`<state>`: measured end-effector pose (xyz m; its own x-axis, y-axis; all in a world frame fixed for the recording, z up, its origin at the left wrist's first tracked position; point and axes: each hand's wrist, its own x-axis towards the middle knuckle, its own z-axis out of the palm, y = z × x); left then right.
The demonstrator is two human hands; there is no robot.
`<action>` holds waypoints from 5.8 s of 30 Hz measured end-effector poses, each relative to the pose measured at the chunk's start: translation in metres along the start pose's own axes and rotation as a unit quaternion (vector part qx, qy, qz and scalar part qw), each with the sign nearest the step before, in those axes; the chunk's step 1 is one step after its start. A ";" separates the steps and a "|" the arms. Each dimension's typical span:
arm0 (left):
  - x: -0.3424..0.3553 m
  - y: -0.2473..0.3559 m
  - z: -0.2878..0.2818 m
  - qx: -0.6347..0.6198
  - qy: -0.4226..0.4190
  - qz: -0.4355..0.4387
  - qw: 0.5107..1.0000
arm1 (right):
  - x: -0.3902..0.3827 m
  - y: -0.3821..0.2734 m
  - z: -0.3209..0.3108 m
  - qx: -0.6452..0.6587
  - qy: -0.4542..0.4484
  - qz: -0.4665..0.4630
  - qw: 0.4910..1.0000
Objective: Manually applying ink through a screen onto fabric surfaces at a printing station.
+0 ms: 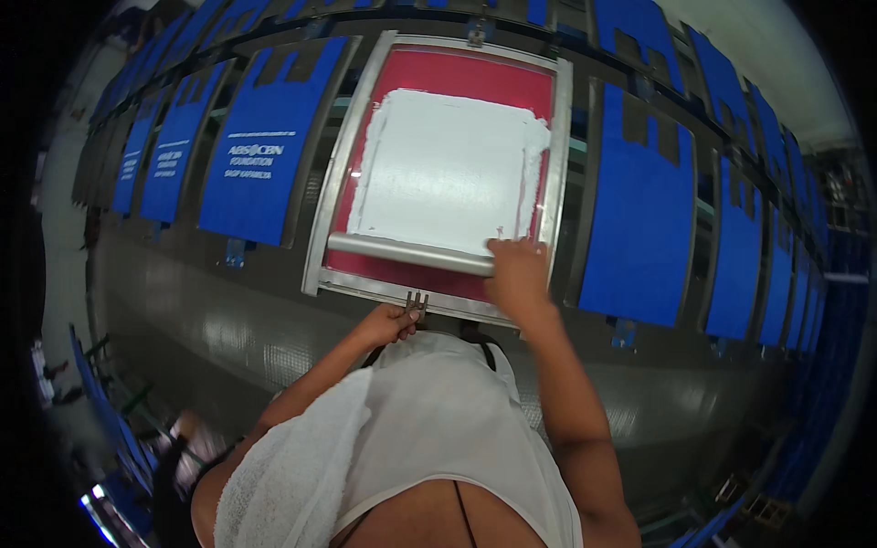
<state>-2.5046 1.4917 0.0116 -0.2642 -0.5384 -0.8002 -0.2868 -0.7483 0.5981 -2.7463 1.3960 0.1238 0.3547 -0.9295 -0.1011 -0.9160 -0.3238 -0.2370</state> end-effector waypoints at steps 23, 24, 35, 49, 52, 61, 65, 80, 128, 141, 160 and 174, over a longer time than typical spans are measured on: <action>0.035 0.087 0.005 -0.033 0.332 0.277 0.901 | -0.060 0.222 -0.047 0.532 0.028 0.267 0.803; 0.047 0.100 0.047 -0.015 0.338 0.303 0.891 | -0.081 0.259 -0.057 0.523 0.031 0.265 0.809; 0.088 0.141 0.252 -0.024 0.291 0.263 0.920 | -0.190 0.435 -0.090 0.528 0.050 0.287 0.798; 0.120 0.152 0.251 -0.026 0.336 0.226 0.914 | -0.171 0.471 -0.058 0.534 0.032 0.236 0.811; 0.123 0.141 0.249 -0.017 0.342 0.236 0.909 | -0.175 0.466 -0.054 0.544 0.042 0.228 0.807; 0.127 0.134 0.247 -0.056 0.318 0.259 0.910 | -0.179 0.465 -0.050 0.531 0.055 0.238 0.812; 0.136 0.133 0.245 0.028 0.334 0.258 0.906 | -0.181 0.470 -0.052 0.527 0.023 0.224 0.820; 0.114 0.311 0.277 0.515 0.191 0.394 0.737 | -0.115 0.435 -0.112 0.036 -0.056 0.074 0.995; 0.111 0.221 0.306 0.472 0.212 0.388 0.763 | -0.173 0.414 -0.062 -0.009 -0.034 0.060 0.998; 0.088 0.257 0.288 0.535 0.156 0.256 0.790 | -0.150 0.401 -0.119 -0.017 -0.183 0.083 0.979; 0.193 0.405 0.238 0.489 0.237 0.291 0.788 | 0.040 0.495 -0.138 -0.042 -0.093 0.033 0.994; 0.063 0.087 0.411 -0.018 -0.081 0.045 0.996 | 0.086 0.488 -0.132 0.012 -0.143 -0.013 0.990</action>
<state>-2.9252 1.5519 0.0315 -0.4331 -0.5373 -0.7237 -0.2234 -0.7139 0.6636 -3.1879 1.1343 0.1267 0.4195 -0.8322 -0.3626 -0.9025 -0.3394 -0.2652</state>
